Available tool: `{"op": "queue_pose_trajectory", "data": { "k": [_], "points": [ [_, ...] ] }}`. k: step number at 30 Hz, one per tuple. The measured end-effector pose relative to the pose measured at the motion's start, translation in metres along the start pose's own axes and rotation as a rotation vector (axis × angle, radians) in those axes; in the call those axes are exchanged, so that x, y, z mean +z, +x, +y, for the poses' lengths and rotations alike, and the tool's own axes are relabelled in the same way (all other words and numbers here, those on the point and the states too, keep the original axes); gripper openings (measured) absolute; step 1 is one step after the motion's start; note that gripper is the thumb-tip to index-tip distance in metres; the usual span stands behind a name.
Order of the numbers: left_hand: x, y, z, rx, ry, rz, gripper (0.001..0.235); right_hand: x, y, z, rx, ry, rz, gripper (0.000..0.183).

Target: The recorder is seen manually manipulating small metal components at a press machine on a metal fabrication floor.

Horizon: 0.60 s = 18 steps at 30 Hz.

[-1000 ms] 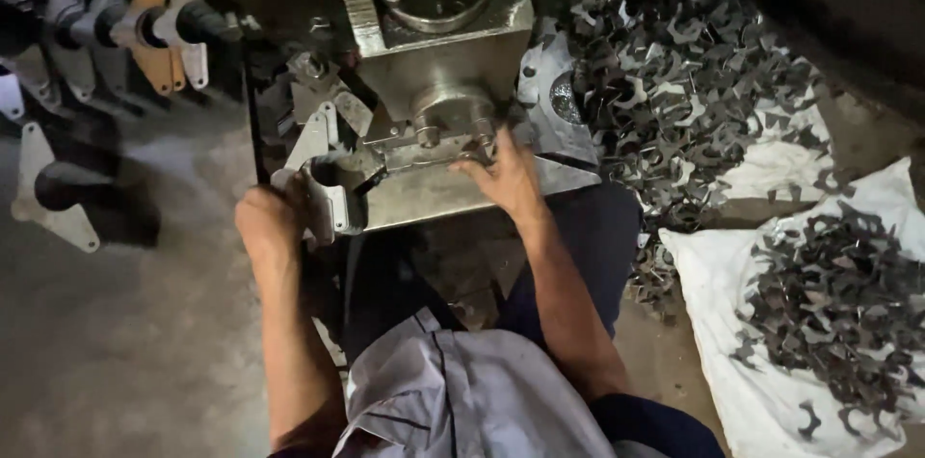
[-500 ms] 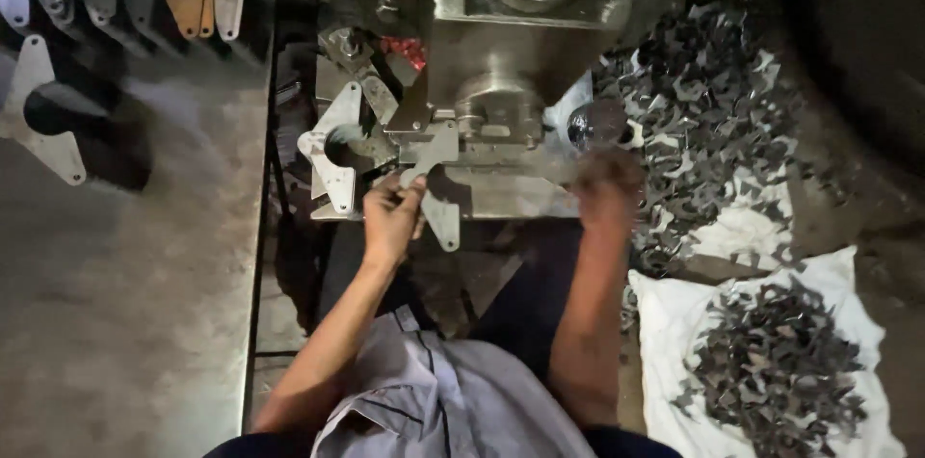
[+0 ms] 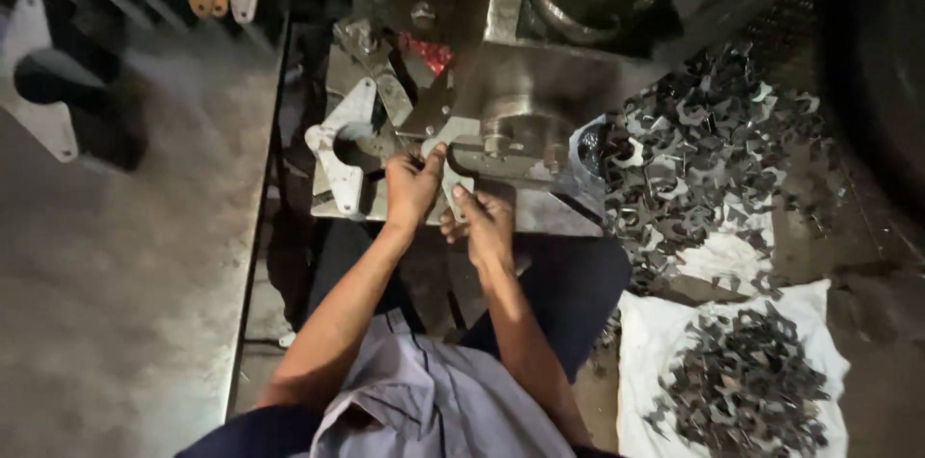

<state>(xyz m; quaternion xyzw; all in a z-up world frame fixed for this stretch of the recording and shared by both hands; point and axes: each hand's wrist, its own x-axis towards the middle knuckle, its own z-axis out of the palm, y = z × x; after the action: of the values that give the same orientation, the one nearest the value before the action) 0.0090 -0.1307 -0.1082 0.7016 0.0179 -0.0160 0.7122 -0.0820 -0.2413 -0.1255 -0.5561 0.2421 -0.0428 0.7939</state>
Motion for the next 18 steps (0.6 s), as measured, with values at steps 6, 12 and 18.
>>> {"op": "queue_pose_trajectory", "data": {
  "k": [6, 12, 18],
  "points": [
    [-0.025, -0.044, 0.026, 0.076, 0.241, -0.041, 0.031, 0.002, 0.001, -0.011, 0.044, 0.027, -0.005, 0.025],
    [-0.042, -0.09, -0.02, 0.303, 0.283, -0.021, 0.016, -0.009, 0.0, -0.02, 0.114, 0.149, -0.157, 0.048],
    [-0.035, -0.074, 0.029, 0.698, 0.531, -0.042, 0.039, -0.041, -0.029, -0.05, 0.073, 0.213, -0.287, 0.076]
  ]
}}
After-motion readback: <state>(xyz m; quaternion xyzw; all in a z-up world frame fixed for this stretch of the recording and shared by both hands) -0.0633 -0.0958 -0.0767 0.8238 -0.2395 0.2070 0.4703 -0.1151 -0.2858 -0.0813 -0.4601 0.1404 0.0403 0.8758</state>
